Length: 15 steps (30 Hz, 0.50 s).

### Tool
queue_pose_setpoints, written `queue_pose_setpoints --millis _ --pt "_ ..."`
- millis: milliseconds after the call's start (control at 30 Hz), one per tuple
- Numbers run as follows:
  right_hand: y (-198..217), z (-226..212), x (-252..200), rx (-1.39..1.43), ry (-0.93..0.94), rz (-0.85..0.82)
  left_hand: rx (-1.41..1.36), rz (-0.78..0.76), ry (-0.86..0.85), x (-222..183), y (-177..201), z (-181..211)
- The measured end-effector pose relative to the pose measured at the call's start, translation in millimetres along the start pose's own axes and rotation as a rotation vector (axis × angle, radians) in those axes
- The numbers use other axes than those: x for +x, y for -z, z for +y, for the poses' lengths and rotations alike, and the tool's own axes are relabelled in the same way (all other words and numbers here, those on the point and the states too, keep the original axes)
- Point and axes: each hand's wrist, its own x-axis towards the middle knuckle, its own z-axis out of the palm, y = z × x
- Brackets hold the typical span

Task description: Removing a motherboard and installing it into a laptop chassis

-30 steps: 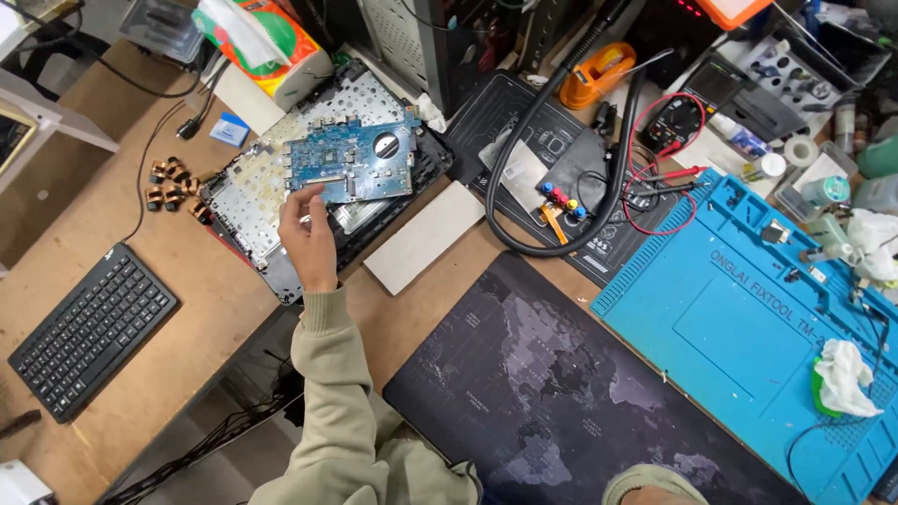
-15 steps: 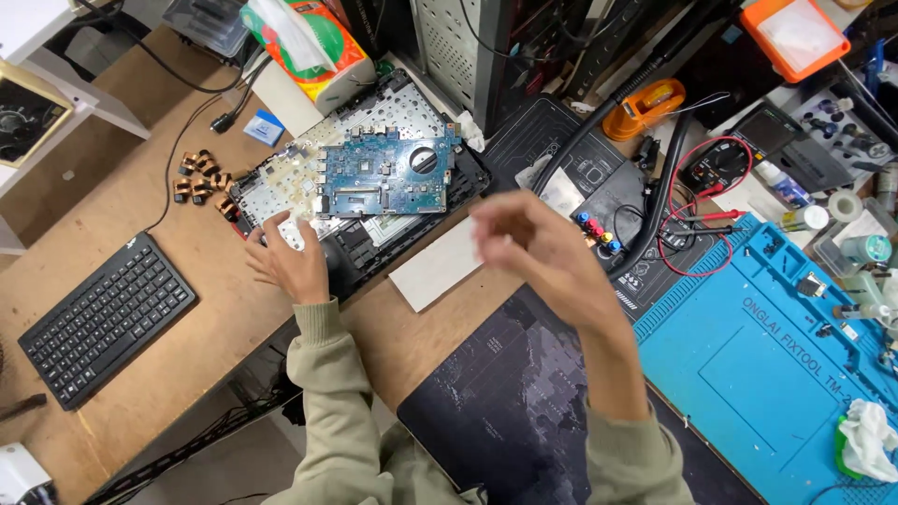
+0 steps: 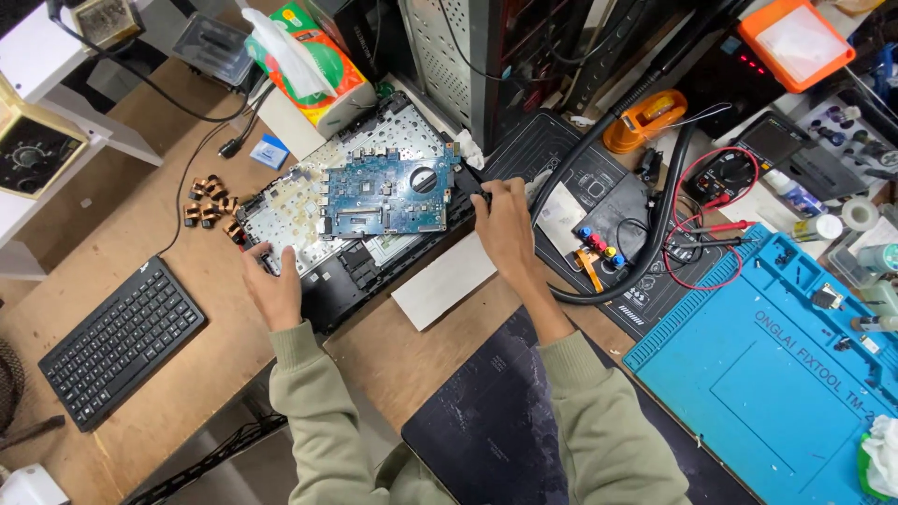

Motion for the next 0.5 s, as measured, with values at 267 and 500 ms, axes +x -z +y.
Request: queue_pose_setpoints --millis 267,500 --pt "-17.3 25.3 4.7 0.121 -0.046 -0.023 -0.461 0.269 0.141 11.9 -19.0 -18.6" --pt "10.6 -5.4 -9.1 0.161 -0.080 -0.146 -0.504 0.298 0.108 -6.4 -1.4 -27.1"
